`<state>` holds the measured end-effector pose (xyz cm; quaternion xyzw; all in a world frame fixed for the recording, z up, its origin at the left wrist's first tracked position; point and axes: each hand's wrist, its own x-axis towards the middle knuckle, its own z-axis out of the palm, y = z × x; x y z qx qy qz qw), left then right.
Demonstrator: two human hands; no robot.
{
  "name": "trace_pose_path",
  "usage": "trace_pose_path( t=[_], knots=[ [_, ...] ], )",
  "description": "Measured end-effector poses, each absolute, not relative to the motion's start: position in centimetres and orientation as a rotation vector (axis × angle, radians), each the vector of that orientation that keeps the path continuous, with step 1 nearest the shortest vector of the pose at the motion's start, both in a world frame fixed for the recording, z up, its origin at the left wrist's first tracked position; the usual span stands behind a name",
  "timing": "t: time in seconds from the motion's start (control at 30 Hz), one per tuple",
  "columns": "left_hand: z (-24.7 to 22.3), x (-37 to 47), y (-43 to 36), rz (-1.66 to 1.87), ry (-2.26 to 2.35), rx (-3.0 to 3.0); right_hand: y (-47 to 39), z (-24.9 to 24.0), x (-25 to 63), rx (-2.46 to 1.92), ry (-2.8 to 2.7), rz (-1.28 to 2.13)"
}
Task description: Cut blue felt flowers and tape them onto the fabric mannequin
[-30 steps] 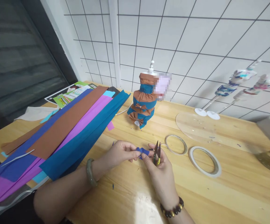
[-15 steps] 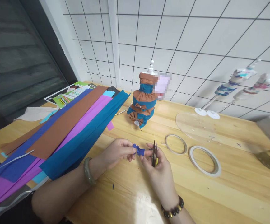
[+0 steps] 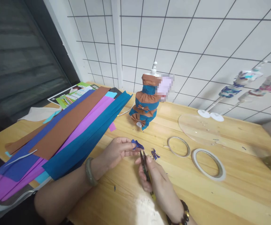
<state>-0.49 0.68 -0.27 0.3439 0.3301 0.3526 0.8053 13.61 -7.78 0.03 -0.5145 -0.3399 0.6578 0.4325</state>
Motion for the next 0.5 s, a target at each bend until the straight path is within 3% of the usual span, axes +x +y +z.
trace_pose_path(
  t=[0.1, 0.5],
  knots=[
    [-0.48, -0.47, 0.71, 0.794, 0.691, 0.701, -7.83, -0.05, 13.05, -1.239, -0.755, 1.779],
    [0.01, 0.02, 0.43, 0.769, 0.807, 0.786, -7.49, 0.14, 12.57, -1.144, -0.578, 1.815]
  ],
)
